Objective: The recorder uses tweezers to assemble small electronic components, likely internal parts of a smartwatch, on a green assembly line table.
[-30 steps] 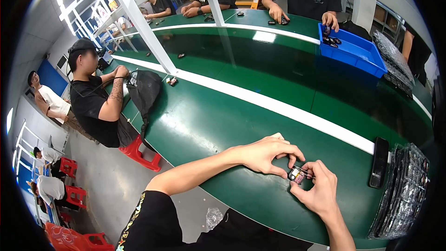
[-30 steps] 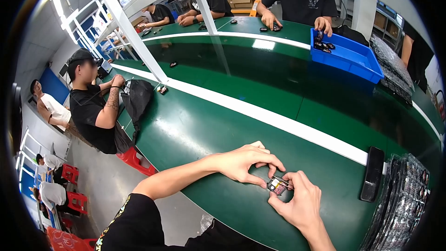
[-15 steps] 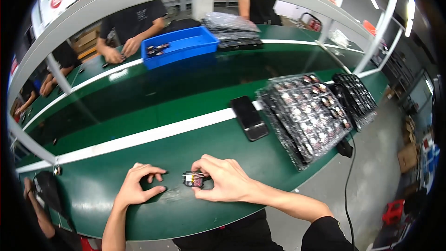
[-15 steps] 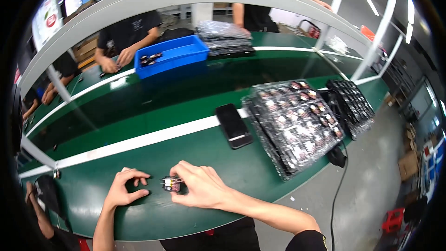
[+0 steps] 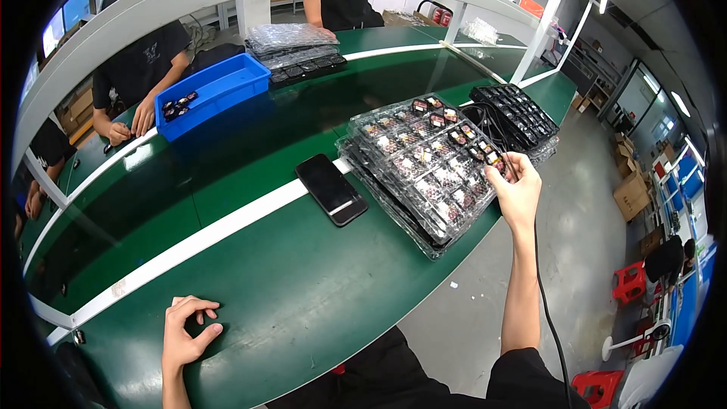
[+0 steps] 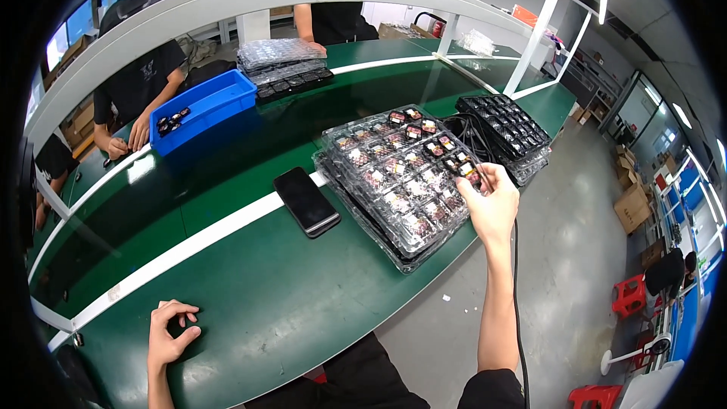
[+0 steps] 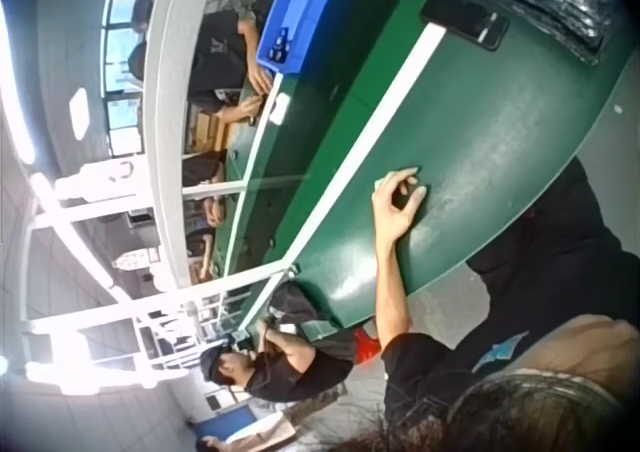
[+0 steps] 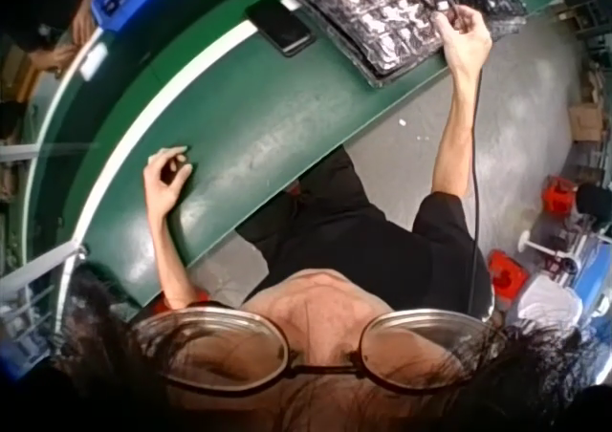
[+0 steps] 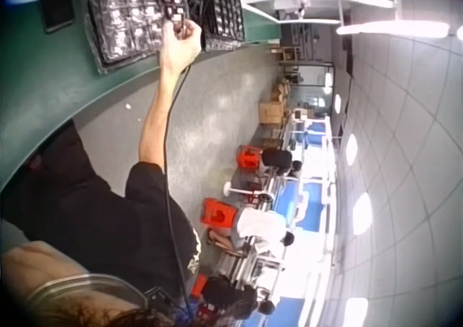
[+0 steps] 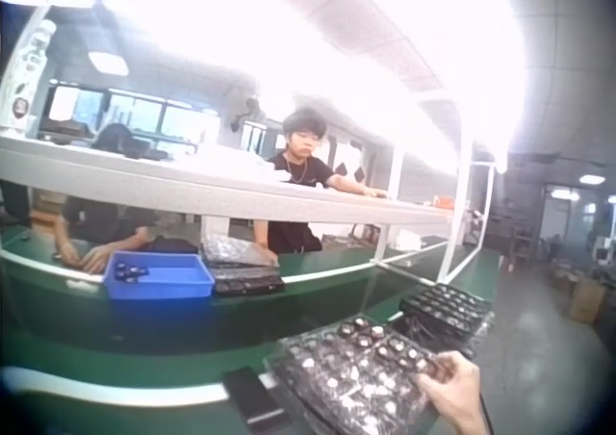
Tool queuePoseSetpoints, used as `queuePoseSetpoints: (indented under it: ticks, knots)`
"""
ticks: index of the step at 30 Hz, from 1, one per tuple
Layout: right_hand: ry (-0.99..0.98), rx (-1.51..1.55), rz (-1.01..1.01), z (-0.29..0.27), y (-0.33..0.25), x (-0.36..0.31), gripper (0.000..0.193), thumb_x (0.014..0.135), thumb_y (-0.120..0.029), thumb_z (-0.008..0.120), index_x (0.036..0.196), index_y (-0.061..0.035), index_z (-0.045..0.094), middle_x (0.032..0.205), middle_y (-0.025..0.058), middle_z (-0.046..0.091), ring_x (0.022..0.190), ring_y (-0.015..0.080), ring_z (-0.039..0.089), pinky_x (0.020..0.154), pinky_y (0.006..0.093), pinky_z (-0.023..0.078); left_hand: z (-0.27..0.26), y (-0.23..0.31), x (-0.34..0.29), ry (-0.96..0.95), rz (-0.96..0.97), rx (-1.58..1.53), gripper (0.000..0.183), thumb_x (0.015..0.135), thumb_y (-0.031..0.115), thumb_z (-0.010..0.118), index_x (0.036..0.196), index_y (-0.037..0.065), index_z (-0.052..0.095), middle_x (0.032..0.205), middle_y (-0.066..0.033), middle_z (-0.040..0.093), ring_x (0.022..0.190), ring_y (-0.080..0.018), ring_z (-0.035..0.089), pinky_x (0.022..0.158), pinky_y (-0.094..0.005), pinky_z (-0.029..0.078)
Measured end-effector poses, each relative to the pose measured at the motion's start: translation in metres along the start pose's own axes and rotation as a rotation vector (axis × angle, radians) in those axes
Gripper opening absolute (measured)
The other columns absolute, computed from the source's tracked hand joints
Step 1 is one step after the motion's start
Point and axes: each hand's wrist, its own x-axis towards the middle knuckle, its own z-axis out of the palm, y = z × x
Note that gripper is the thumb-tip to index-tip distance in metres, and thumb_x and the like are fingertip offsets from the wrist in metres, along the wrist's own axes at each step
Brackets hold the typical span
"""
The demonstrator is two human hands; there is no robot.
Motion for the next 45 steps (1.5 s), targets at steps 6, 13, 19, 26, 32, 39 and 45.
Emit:
queuePoseSetpoints:
  ticks: [6, 13, 19, 26, 32, 39, 45]
  knots:
    - [-0.089, -0.19, 0.111, -0.005, 0.023, 0.0, 0.046, 0.086, -0.025, 0.093, 0.118, 0.0049, 0.078, 0.087, -0.0017, 0.072, 0.076, 0.006, 0.055, 0.074, 0.0264, 0.051, -0.002, -0.002, 0.0, 0.008, -0.007, 0.008, 0.038, 0.071, 0.013, 0.091, 0.107, 0.006, 0.083, 0.09, -0.0032, 0.076, 0.076, -0.0176, 0.06, 0.09, -0.0346, 0.043]
    - [-0.108, 0.131, 0.036, 0.015, 0.012, -0.006, 0.03, 0.1, -0.004, 0.082, 0.125, 0.0077, 0.073, 0.116, 0.0062, 0.079, 0.104, 0.0099, 0.07, 0.095, 0.0259, 0.056, -0.016, 0.001, -0.011, 0.02, 0.0, 0.039, 0.035, 0.077, 0.013, 0.093, 0.11, 0.009, 0.085, 0.091, 0.0, 0.078, 0.075, -0.016, 0.061, 0.089, -0.0331, 0.043]
    - [-0.395, 0.315, 0.002, 0.025, -0.098, -0.066, 0.017, 0.102, 0.0, 0.075, 0.119, 0.003, 0.073, 0.088, -0.0081, 0.057, 0.077, 0.0014, 0.048, 0.069, 0.0199, 0.039, -0.009, -0.004, -0.006, -0.038, 0.109, 0.004, 0.031, 0.091, 0.024, 0.091, 0.119, 0.013, 0.084, 0.092, 0.003, 0.076, 0.075, -0.0143, 0.061, 0.088, -0.0332, 0.048]
    - [-1.123, 0.582, -0.05, 0.145, -0.184, -0.177, 0.017, 0.097, -0.002, 0.084, 0.11, 0.0053, 0.076, 0.091, -0.0015, 0.074, 0.078, 0.0021, 0.061, 0.071, 0.0196, 0.05, -0.002, -0.022, -0.01, 0.202, 0.07, -0.1, 0.017, 0.1, 0.017, 0.085, 0.111, 0.004, 0.081, 0.083, -0.0031, 0.069, 0.067, -0.0126, 0.053, 0.064, -0.0311, 0.047]
    - [-0.967, 0.297, -0.789, 0.244, -0.195, -0.21, 0.018, 0.093, -0.008, 0.081, 0.11, -0.002, 0.077, 0.081, 0.0112, 0.067, 0.066, 0.0241, 0.069, 0.062, 0.0369, 0.054, -0.015, -0.03, -0.011, 0.381, -0.056, -0.073, 0.014, 0.103, 0.02, 0.081, 0.106, 0.006, 0.081, 0.08, -0.0018, 0.064, 0.066, -0.0116, 0.051, 0.062, -0.0308, 0.045]
    - [-0.919, 0.269, -0.756, 0.242, -0.19, -0.216, 0.022, 0.092, -0.009, 0.081, 0.112, -0.0015, 0.078, 0.074, 0.0105, 0.066, 0.06, 0.024, 0.067, 0.059, 0.0374, 0.052, -0.107, -0.105, -0.012, 0.543, -0.083, 0.407, 0.025, 0.102, 0.031, 0.079, 0.106, 0.006, 0.079, 0.106, -0.0113, 0.072, 0.096, -0.0295, 0.074, 0.084, -0.0409, 0.061]
    - [-0.938, 0.258, -0.743, 0.253, -0.19, -0.218, 0.023, 0.094, -0.011, 0.083, 0.113, 0.0011, 0.081, 0.076, 0.0087, 0.073, 0.06, 0.0169, 0.067, 0.059, 0.0337, 0.051, -0.232, -0.241, -0.044, 0.972, -0.519, 0.893, 0.05, 0.099, 0.043, 0.079, 0.139, 0.014, 0.07, 0.149, -0.0133, 0.059, 0.141, -0.0383, 0.057, 0.115, -0.0544, 0.047]
